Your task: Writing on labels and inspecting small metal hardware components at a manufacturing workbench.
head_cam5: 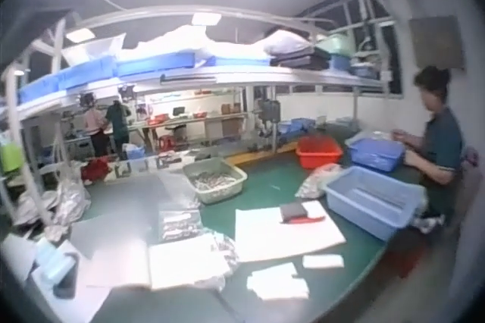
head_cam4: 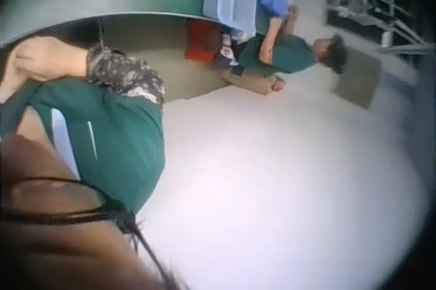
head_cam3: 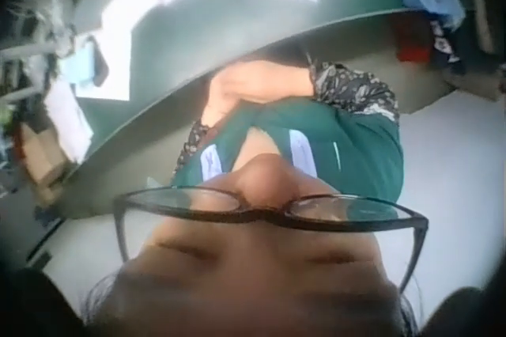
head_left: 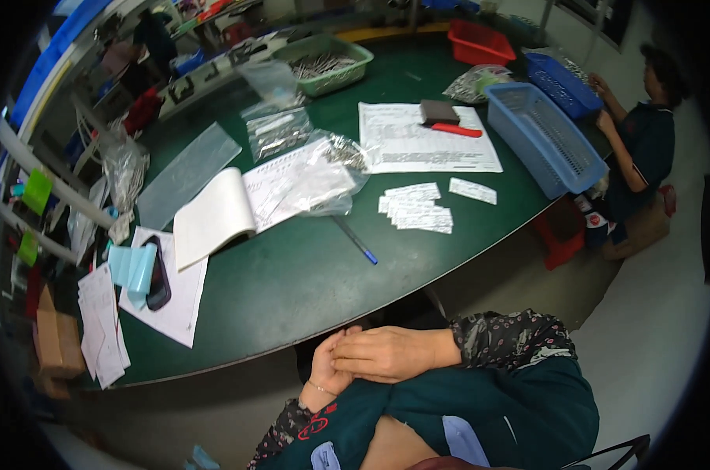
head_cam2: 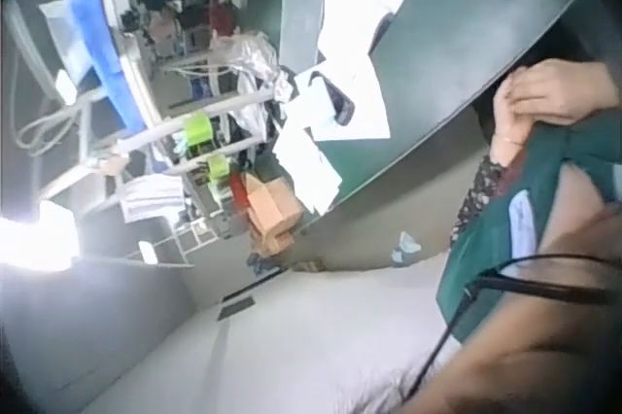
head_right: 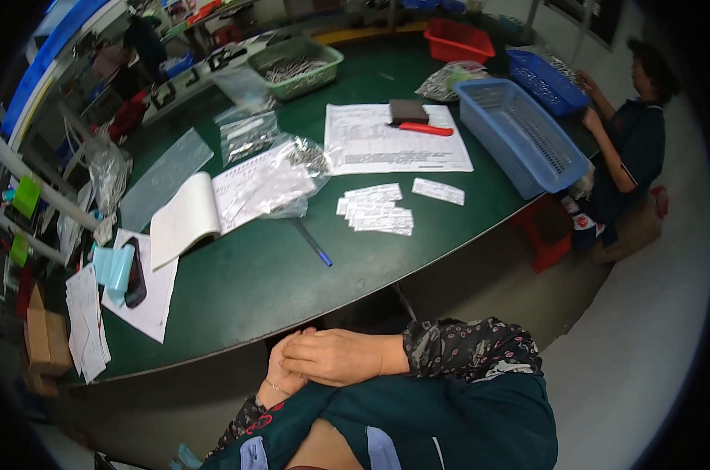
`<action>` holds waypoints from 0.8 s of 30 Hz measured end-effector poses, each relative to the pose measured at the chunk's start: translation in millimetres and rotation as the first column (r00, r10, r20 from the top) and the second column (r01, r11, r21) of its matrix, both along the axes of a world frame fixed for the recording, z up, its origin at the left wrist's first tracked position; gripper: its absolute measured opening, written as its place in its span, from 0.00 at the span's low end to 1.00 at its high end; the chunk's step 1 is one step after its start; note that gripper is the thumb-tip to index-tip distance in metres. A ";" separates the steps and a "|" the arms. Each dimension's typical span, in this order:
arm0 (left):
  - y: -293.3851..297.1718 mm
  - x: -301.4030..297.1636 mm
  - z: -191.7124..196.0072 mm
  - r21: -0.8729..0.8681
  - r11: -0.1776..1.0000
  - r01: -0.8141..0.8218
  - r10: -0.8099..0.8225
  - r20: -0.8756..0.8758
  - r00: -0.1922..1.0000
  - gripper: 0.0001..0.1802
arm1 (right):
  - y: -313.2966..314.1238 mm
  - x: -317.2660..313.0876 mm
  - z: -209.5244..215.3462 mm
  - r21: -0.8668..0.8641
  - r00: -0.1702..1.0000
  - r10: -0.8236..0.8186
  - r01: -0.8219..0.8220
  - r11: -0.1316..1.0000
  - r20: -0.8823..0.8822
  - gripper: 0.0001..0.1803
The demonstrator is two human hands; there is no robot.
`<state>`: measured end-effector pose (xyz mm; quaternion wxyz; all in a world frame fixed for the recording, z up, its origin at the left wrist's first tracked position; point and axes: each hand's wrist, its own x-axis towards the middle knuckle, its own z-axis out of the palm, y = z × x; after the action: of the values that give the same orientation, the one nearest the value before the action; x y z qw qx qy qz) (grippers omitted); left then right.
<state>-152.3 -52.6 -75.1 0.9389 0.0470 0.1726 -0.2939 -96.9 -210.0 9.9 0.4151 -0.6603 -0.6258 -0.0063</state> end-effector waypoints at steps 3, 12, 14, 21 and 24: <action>5.3 -5.4 17.8 0.046 0.979 0.197 -0.192 -0.099 0.976 0.12 | -20.2 11.6 17.1 0.095 0.990 -0.127 0.122 0.988 0.053 0.14; -23.1 96.5 140.1 0.424 0.861 0.280 -0.360 0.118 0.926 0.12 | -126.3 71.6 71.6 0.096 0.735 -0.653 0.647 0.756 0.182 0.08; -41.7 141.1 159.4 0.490 0.823 0.287 -0.408 0.158 0.899 0.11 | -154.0 98.9 94.7 0.088 0.618 -0.736 0.746 0.660 0.278 0.07; -138.9 285.5 195.3 0.649 0.704 0.287 -0.548 0.241 0.801 0.10 | -249.6 262.7 135.3 -0.110 0.223 -0.897 0.975 0.195 0.382 0.10; -188.2 342.3 206.9 0.550 0.773 0.316 -0.517 0.257 0.817 0.10 | -279.1 318.8 114.6 -0.196 0.158 -0.935 0.976 0.097 0.319 0.13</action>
<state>190.0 -240.7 131.8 0.8202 0.3754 0.0327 -0.4305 221.9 -489.1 124.5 0.1468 -0.9677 -0.0599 -0.1962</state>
